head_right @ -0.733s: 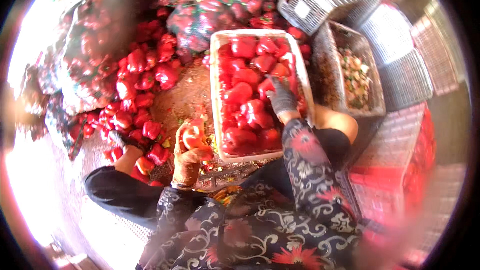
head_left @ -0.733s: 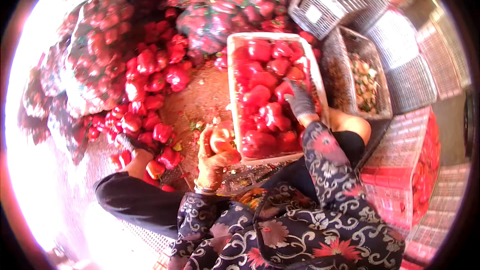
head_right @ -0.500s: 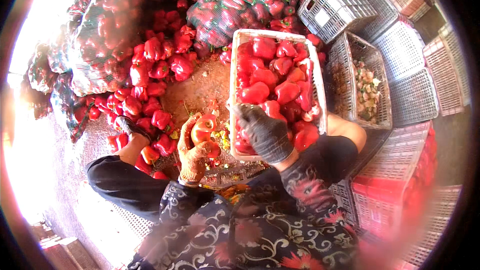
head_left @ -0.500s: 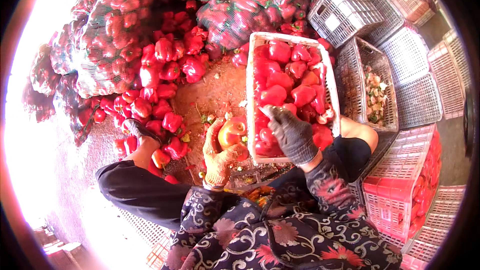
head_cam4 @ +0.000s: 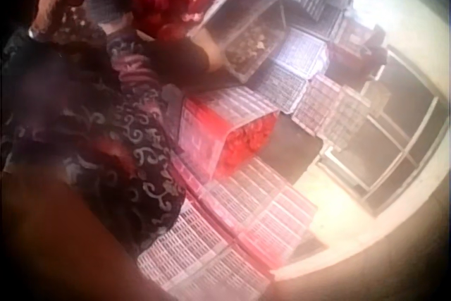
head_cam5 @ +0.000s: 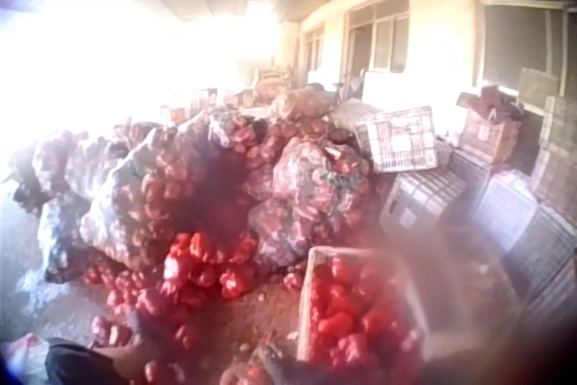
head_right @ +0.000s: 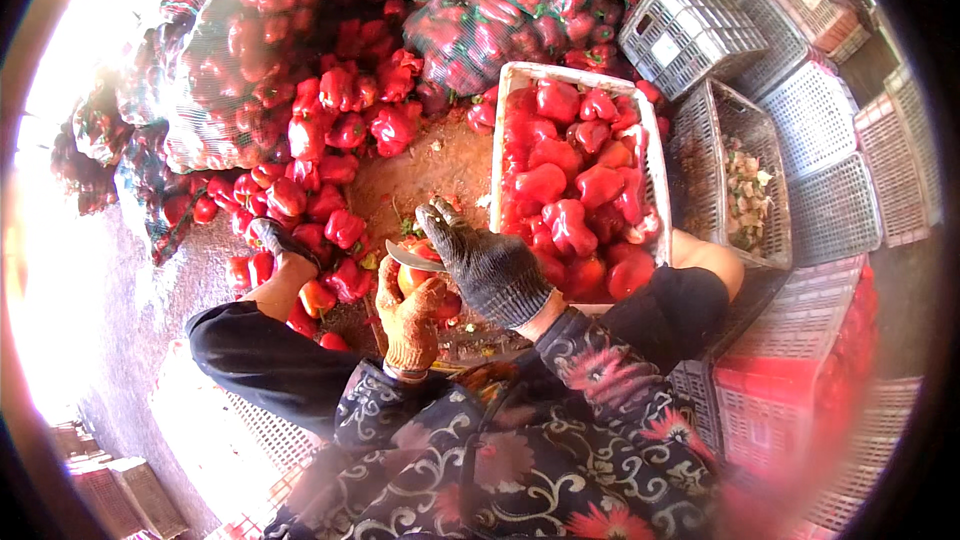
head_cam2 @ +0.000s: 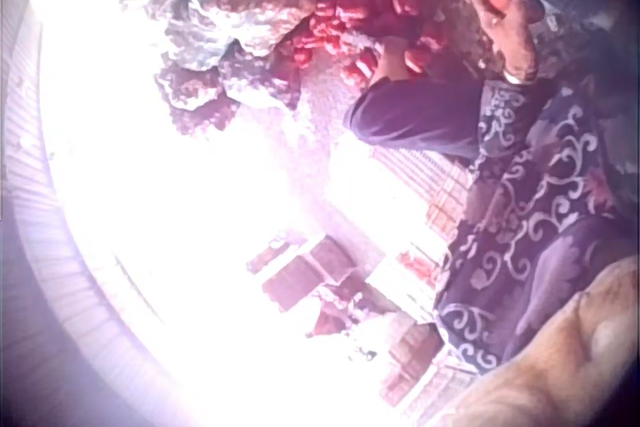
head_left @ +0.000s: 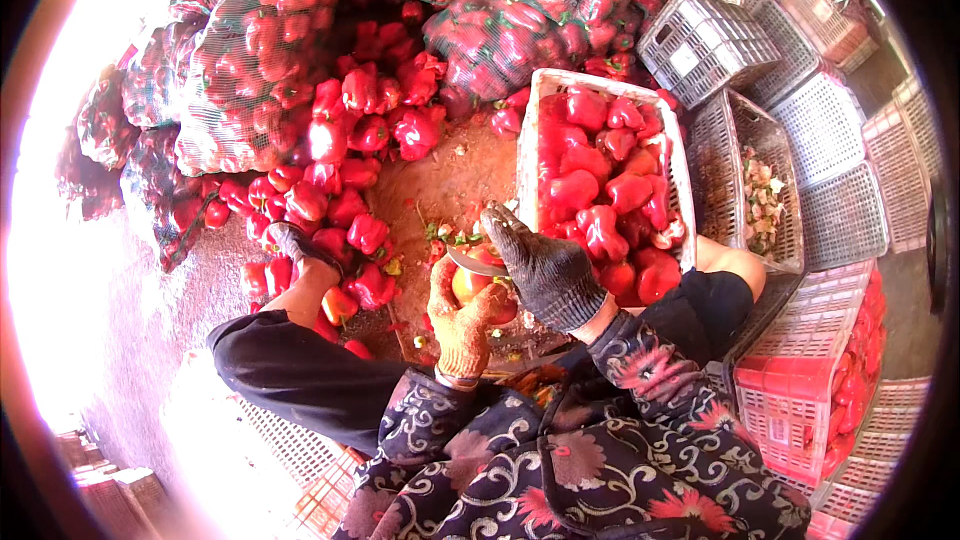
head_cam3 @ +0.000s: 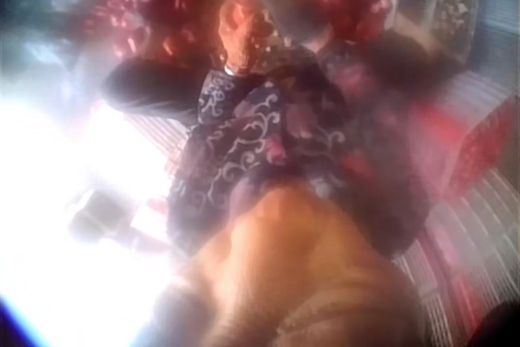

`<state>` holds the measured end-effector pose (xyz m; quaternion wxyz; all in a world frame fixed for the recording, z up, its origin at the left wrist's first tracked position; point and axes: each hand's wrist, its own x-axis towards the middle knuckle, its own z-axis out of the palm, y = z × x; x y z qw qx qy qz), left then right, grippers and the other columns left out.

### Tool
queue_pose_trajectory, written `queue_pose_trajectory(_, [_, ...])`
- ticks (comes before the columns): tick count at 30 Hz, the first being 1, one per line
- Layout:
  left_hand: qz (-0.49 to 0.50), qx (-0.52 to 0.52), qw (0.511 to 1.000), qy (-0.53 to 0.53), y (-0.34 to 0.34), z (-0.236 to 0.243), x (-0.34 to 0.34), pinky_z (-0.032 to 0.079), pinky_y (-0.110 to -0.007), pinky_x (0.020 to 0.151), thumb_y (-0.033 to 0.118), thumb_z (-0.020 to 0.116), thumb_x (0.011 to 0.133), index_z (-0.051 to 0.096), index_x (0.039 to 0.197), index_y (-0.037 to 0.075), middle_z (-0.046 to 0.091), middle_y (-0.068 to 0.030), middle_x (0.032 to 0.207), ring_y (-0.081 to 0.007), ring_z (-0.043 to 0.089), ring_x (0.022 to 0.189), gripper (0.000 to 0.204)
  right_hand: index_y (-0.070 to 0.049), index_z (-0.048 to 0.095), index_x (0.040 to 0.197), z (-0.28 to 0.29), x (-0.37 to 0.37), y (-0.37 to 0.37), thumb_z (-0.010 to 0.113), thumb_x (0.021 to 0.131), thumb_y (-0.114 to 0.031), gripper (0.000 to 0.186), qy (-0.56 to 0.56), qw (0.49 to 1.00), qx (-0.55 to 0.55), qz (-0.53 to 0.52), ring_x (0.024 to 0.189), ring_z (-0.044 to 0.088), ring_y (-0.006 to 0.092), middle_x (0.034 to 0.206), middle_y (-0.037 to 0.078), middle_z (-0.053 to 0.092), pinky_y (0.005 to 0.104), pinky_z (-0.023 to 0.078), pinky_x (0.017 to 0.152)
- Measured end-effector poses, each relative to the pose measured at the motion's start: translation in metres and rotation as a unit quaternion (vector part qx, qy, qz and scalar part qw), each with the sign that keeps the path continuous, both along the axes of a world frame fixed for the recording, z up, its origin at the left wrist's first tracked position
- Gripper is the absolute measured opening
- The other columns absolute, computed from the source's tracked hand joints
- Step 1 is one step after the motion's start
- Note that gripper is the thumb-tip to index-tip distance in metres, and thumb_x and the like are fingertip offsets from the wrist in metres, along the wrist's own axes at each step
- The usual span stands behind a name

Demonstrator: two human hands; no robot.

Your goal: The person uses a knife to trim red bell peppers and places the processed peppers into a white plastic crate.

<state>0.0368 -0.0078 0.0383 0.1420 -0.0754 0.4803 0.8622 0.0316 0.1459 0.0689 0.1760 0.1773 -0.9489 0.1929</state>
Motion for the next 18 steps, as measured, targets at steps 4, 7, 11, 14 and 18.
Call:
queue_pose_trajectory(4, [0.028, 0.063, 0.998, 0.001, -0.011, 0.008, 0.009, 0.056, -0.03, 0.075, 0.002, 0.07, 0.074, 0.052, 0.126, 0.001, 0.063, -0.0114, 0.111, -0.0189, 0.064, 0.094, 0.054, -0.007, 0.032, 0.148, -0.035, -0.014, 0.008, 0.054, 0.087, -0.008, 0.065, 0.06, 0.997, -0.042, 0.04, 0.085, 0.07, 0.0311, 0.132, 0.02, 0.057, 0.0413, 0.055, 0.063])
queue_pose_trajectory(7, [0.045, -0.01, 0.995, 0.093, -0.028, 0.001, 0.023, 0.056, -0.03, 0.074, 0.001, 0.071, 0.072, 0.05, 0.128, 0.001, 0.062, -0.0126, 0.118, -0.0189, 0.063, 0.096, 0.06, -0.008, 0.024, 0.15, -0.065, -0.011, 0.042, 0.049, 0.086, -0.005, 0.069, -0.182, 0.973, 0.135, -0.045, 0.071, 0.069, 0.0302, 0.114, 0.018, 0.066, 0.0409, 0.054, 0.057])
queue_pose_trajectory(11, [0.07, -0.05, 0.995, 0.045, -0.047, 0.003, 0.005, 0.057, -0.033, 0.077, 0.001, 0.071, 0.074, 0.041, 0.137, 0.006, 0.056, -0.0113, 0.122, -0.0209, 0.059, 0.098, 0.071, -0.009, 0.041, 0.144, -0.059, 0.001, 0.032, 0.052, 0.093, -0.019, 0.053, -0.239, 0.955, 0.164, -0.056, 0.054, 0.063, 0.0247, 0.097, 0.016, 0.068, 0.0415, 0.048, 0.048])
queue_pose_trajectory(14, [0.061, -0.097, 0.993, 0.039, -0.042, 0.013, 0.007, 0.055, -0.033, 0.083, -0.004, 0.074, 0.068, 0.037, 0.14, 0.006, 0.051, -0.0107, 0.127, -0.0212, 0.059, 0.101, 0.081, -0.01, 0.045, 0.141, -0.04, 0.007, 0.013, 0.057, 0.095, -0.03, 0.052, -0.244, 0.944, -0.22, -0.029, 0.065, 0.062, 0.0202, 0.103, 0.014, 0.067, 0.0378, 0.05, 0.058])
queue_pose_trajectory(18, [-0.02, -0.354, 0.899, 0.258, -0.03, 0.004, 0.0, 0.04, -0.037, 0.106, 0.005, 0.085, 0.064, 0.032, 0.146, 0.004, 0.046, -0.0124, 0.137, -0.0241, 0.045, 0.126, 0.097, -0.005, 0.046, 0.138, 0.006, 0.012, -0.016, 0.062, 0.094, -0.038, 0.057, -0.296, 0.833, -0.467, 0.017, 0.107, 0.06, 0.0202, 0.124, 0.014, 0.06, 0.0333, 0.049, 0.089])
